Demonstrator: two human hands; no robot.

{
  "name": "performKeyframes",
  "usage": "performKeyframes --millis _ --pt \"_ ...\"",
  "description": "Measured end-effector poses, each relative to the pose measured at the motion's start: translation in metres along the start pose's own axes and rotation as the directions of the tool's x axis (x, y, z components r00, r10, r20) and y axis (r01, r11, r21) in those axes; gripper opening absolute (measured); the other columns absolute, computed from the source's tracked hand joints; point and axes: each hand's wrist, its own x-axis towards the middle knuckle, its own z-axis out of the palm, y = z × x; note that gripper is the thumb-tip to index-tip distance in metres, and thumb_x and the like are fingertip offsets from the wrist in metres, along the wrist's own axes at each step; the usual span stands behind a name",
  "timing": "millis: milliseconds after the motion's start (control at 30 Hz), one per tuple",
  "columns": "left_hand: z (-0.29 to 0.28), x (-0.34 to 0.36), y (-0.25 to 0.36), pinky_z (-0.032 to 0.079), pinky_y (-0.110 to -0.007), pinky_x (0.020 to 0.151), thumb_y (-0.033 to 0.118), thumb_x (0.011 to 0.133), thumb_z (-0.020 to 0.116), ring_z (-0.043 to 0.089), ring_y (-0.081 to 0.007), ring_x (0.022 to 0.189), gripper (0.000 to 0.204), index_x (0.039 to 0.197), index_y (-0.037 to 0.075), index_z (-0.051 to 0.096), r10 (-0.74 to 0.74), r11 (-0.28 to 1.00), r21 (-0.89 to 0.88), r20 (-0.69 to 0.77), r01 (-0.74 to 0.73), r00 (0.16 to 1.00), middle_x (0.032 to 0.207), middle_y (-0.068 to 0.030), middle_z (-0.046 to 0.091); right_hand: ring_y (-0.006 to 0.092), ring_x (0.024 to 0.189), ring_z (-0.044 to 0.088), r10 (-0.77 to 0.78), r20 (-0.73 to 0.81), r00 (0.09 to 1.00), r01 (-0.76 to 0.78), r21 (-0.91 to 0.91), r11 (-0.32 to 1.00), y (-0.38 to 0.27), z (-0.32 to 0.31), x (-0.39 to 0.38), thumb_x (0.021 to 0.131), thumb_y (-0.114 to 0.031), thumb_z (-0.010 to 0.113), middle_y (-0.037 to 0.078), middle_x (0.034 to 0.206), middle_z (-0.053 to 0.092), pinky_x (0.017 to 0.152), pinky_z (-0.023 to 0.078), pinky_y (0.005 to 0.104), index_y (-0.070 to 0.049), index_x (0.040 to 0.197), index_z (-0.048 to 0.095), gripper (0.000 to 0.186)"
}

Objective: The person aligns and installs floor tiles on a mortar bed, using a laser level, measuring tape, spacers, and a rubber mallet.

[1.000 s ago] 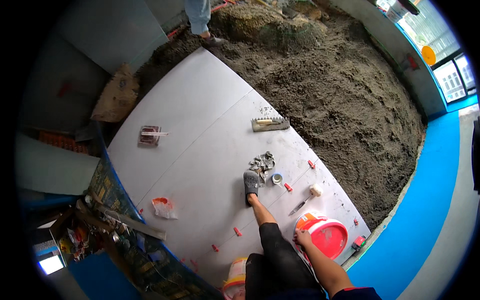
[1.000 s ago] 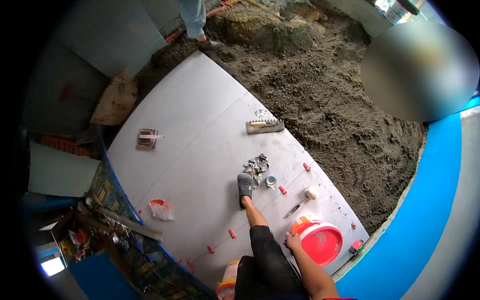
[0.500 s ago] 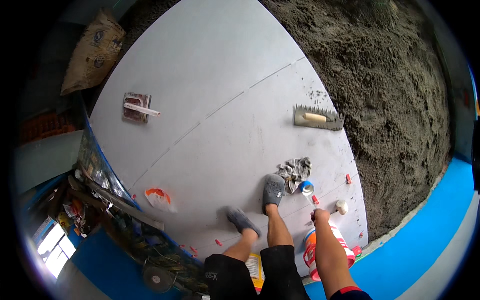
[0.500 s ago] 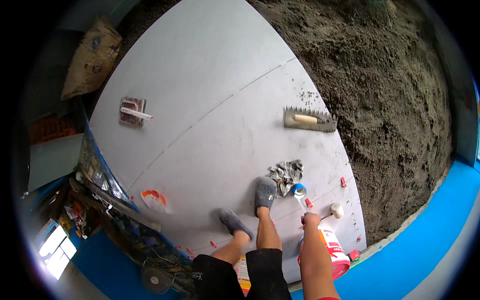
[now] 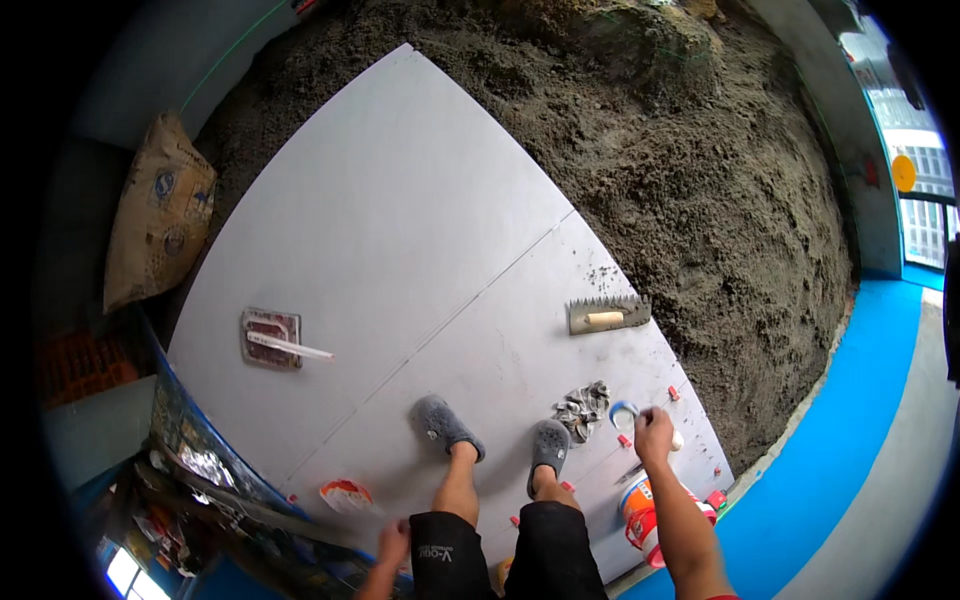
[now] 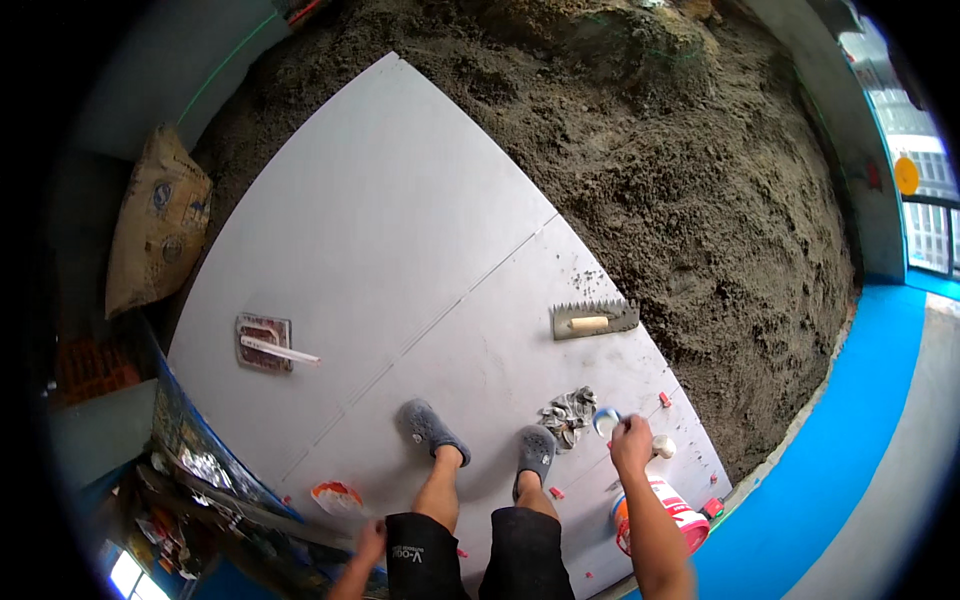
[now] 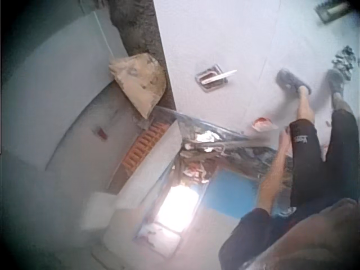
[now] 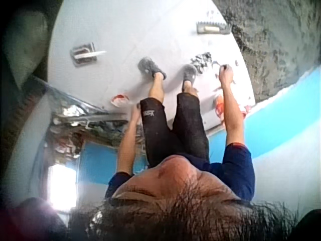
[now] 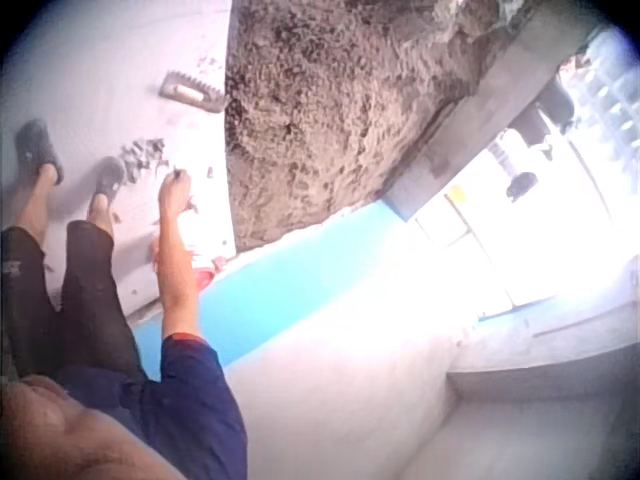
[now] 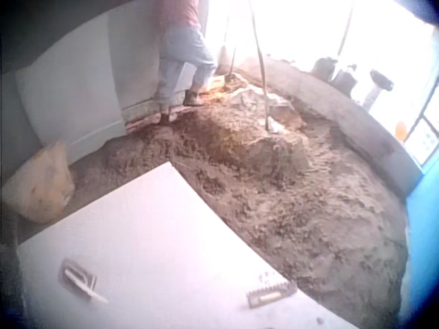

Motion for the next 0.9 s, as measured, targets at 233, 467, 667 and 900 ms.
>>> performKeyframes --millis 233,467,667,900 --pt "-0.189 0.206 0.141 0.052 -0.055 0.076 0.024 0.091 0.061 0.066 -0.0458 0.088 0.025 0.093 0.000 0.062 0.295 0.870 0.444 -0.117 -0.216 0.948 0.091 -0.0248 0.070 0.0353 0.079 0.063 -0.316 -0.135 0.939 0.339 0.228 0.913 -0.175 0.002 0.144 0.087 -0.009 0.066 0.018 0.083 0.063 0.072 0.050 0.0440 -0.002 0.092 0.068 0.009" --pt "-0.171 0.330 0.320 0.051 -0.045 0.097 0.020 0.088 0.069 0.062 -0.0373 0.116 0.041 0.122 0.000 0.059 0.514 0.819 0.425 -0.242 -0.387 0.823 0.125 -0.0218 0.063 0.0337 0.079 0.063 -0.400 -0.202 0.894 0.444 0.277 0.852 -0.289 0.048 0.280 0.089 -0.006 0.067 0.014 0.087 0.063 0.072 0.051 0.0410 -0.004 0.097 0.068 0.008" --pt "-0.067 0.393 0.451 0.023 -0.050 0.122 0.036 0.086 0.073 0.027 -0.0384 0.149 0.079 0.150 0.001 0.042 0.677 0.551 0.680 -0.025 -0.484 0.736 0.158 -0.0225 0.034 0.0366 0.084 0.064 -0.637 -0.229 0.736 0.677 0.244 0.695 -0.322 0.084 0.355 0.090 -0.006 0.066 0.015 0.094 0.064 0.074 0.052 0.0431 -0.005 0.101 0.068 0.011" --pt "0.016 0.419 0.545 -0.001 -0.062 0.121 0.070 0.081 0.066 -0.007 -0.0482 0.153 0.124 0.158 -0.008 0.006 0.701 0.491 0.717 0.014 -0.496 0.713 0.165 -0.0328 -0.004 0.0243 0.085 0.069 -0.333 -0.316 0.888 0.459 0.608 0.648 -0.272 0.117 0.363 0.090 -0.010 0.073 0.016 0.107 0.068 0.074 0.056 0.0343 -0.003 0.121 0.062 0.033"
